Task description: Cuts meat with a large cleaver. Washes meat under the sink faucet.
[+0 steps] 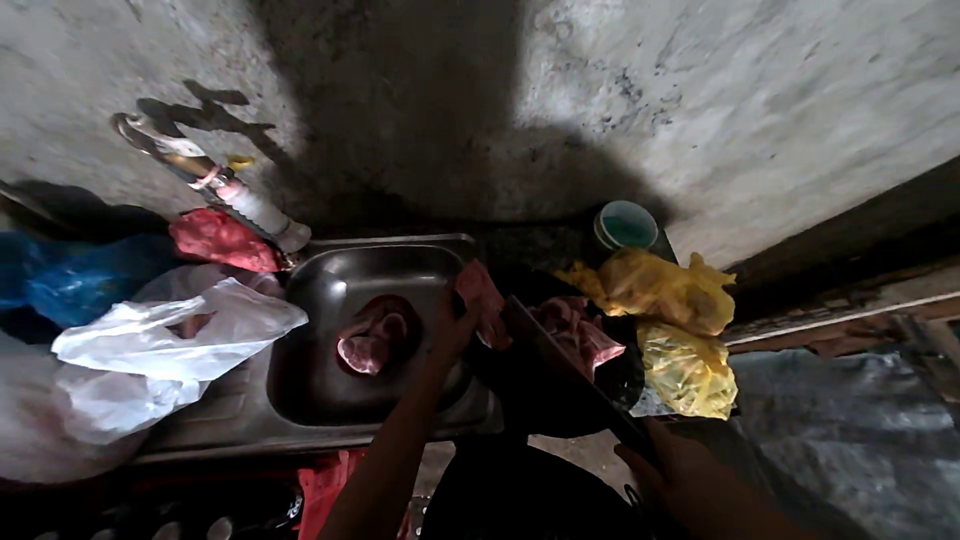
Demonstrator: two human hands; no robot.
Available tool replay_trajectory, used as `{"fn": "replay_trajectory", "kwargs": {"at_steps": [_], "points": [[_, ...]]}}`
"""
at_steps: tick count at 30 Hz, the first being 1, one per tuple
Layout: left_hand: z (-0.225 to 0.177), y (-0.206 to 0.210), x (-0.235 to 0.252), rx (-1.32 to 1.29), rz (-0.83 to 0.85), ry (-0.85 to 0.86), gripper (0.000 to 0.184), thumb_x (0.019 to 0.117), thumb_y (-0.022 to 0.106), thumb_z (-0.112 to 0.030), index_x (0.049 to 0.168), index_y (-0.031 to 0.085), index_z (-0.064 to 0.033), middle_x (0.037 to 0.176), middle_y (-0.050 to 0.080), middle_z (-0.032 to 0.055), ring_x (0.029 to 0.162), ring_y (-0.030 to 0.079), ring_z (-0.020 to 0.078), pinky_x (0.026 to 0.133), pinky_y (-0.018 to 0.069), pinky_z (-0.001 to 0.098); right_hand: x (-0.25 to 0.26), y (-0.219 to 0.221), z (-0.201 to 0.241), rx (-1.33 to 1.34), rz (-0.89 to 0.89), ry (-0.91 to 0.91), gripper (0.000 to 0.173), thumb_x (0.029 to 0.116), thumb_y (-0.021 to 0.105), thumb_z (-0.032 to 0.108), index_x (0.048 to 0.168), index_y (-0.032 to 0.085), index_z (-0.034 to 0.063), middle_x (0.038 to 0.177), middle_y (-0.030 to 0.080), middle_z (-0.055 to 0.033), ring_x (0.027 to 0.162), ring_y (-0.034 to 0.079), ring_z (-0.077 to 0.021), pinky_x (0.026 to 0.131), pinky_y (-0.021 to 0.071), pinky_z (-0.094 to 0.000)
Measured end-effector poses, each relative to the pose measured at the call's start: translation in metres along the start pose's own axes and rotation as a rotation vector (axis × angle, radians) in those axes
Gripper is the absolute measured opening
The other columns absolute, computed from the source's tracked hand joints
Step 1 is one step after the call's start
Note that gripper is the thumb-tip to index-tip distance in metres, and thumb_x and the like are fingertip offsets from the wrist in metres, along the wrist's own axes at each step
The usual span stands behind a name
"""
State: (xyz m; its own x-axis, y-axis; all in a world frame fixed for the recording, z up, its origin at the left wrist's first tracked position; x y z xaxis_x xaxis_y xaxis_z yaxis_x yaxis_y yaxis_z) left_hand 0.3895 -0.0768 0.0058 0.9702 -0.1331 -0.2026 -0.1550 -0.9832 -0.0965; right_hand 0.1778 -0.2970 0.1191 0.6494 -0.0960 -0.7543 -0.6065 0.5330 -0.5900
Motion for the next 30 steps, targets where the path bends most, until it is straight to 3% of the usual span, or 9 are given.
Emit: {"fn": "replay_trajectory", "kwargs": {"at_steps": [7,14,20,24,28,30], "points": [[0.008,-0.003,0.002,0.000,-0.032,-0.029,0.066,0.1019,0.061,-0.021,0.157,0.029,-0.0046,0.142,0.054,0.0222,0.124,0.058,0.0278,0.103,0.0492,0.0453,0.008,0.003,0.004,-0.102,-0.032,0.022,0.052,0.1087,0.049,0.040,0.130,0.050,-0.0080,0.097,0.067,-0.0294,0.096,0.069,-0.0475,0.083,0.0536,-0.0602],[0.012,-0.008,0.002,-0.012,-0.008,-0.021,0.061,0.1033,0.057,-0.024,0.155,0.031,-0.0061,0.139,0.057,0.0196,0.120,0.060,0.0247,0.100,0.0513,0.0443,0.020,0.028,-0.002,-0.176,-0.071,0.110,0.054,0.1095,0.046,0.041,0.135,0.049,-0.0067,0.099,0.069,-0.0310,0.098,0.070,-0.0505,0.084,0.0541,-0.0617],[0.009,-0.005,0.006,0.056,-0.015,-0.051,0.062,0.1029,0.059,-0.028,0.155,0.033,-0.0076,0.138,0.057,0.0223,0.120,0.061,0.0300,0.099,0.0508,0.0496,0.027,0.004,-0.007,-0.168,-0.061,0.021,0.055,0.1081,0.050,0.041,0.136,0.049,-0.0062,0.101,0.068,-0.0309,0.099,0.069,-0.0501,0.085,0.0529,-0.0640],[0.007,-0.005,0.005,-0.006,-0.031,-0.055,0.060,0.1023,0.060,-0.024,0.154,0.034,-0.0064,0.137,0.057,0.0201,0.118,0.061,0.0265,0.099,0.0515,0.0449,0.022,-0.020,0.004,-0.292,0.008,0.028,0.053,0.1091,0.047,0.042,0.135,0.049,-0.0043,0.104,0.067,-0.0306,0.102,0.068,-0.0499,0.086,0.0530,-0.0627],[0.007,-0.002,0.006,-0.016,-0.034,-0.037,0.058,0.1036,0.058,-0.025,0.153,0.034,-0.0065,0.134,0.060,0.0190,0.115,0.063,0.0237,0.096,0.0533,0.0431,0.022,-0.017,0.005,-0.298,-0.022,0.029,0.055,0.1091,0.047,0.040,0.138,0.047,-0.0069,0.106,0.067,-0.0335,0.100,0.068,-0.0537,0.083,0.0528,-0.0675],[0.008,-0.004,0.006,0.001,-0.046,-0.043,0.059,0.1035,0.058,-0.026,0.154,0.035,-0.0069,0.136,0.059,0.0193,0.118,0.062,0.0249,0.098,0.0520,0.0443,0.024,-0.011,0.005,-0.316,0.019,0.084,0.054,0.1097,0.045,0.041,0.139,0.047,-0.0051,0.108,0.068,-0.0322,0.105,0.067,-0.0519,0.087,0.0522,-0.0645]]}}
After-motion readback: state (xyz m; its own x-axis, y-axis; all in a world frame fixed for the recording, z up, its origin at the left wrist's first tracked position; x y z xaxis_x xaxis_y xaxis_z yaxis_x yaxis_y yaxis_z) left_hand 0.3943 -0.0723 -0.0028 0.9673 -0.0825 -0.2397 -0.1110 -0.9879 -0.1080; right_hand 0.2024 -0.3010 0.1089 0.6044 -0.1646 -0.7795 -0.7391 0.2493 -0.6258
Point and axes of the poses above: each hand's wrist, its own x-axis towards the middle knuckle, its own y-axis out of the palm, z = x × y, the point moved 8 cm from there along x, towards the middle knuckle
